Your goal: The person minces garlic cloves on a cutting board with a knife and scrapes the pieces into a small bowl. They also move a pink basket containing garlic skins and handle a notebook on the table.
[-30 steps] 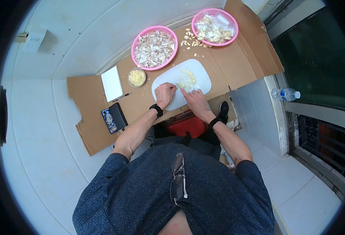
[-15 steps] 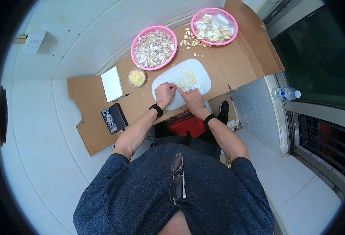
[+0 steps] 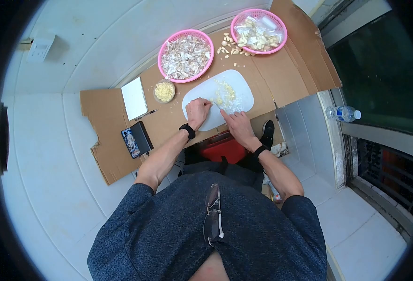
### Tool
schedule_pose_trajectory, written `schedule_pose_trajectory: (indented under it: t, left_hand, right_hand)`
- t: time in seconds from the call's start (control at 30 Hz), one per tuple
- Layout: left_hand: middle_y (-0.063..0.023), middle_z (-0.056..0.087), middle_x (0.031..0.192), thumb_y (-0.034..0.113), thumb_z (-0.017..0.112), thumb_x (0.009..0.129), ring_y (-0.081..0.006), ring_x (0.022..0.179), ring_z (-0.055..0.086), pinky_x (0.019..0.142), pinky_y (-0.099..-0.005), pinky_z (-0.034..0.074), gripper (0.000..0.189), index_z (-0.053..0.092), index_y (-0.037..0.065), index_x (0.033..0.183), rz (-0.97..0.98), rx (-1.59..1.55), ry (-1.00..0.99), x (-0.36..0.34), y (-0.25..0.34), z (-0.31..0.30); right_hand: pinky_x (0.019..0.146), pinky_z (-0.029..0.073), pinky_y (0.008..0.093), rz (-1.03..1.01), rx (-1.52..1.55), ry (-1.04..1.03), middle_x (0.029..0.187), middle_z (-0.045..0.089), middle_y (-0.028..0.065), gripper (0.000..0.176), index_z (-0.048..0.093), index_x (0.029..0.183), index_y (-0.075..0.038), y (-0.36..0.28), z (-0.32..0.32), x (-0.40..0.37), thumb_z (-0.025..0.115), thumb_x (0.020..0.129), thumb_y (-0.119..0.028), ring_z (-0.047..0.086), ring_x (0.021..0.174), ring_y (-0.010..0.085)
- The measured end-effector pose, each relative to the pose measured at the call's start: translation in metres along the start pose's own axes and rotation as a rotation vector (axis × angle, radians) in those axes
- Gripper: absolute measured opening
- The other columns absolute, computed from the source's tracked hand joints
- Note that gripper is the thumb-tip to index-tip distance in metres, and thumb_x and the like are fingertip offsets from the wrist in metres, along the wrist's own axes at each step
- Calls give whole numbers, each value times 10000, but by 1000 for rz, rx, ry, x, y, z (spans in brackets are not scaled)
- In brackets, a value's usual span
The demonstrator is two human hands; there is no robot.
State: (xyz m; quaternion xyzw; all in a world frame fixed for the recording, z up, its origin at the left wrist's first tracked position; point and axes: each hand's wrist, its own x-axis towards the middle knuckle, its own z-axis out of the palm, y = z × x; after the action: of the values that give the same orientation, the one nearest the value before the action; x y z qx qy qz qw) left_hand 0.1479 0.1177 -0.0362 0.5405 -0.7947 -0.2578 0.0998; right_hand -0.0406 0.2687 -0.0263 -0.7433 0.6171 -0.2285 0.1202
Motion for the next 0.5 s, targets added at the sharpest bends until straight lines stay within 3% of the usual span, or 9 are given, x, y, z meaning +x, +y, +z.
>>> schedule_pose_trajectory:
  t: [0.17,0.5]
  left_hand:
    - [-139,821,927,256,792,923,-370,831,785,729,-518,563,130,897,182,942,-6,-3,-6,0,4,-4]
    - [-140,818,918,257,781,922,-373,819,784,705,-522,569,125,881,185,898,21,42,17,1,5,-2]
  right_hand:
    - [809,449,421,-27,6,124,834,659,54,517,644,1521,-57,-7,10,25,656,1005,-67,629,840,250]
    - [835,462,429,-8,-17,53,867,694,73,556,611,1552,-57,-4,25,31,637,997,-89,667,858,266]
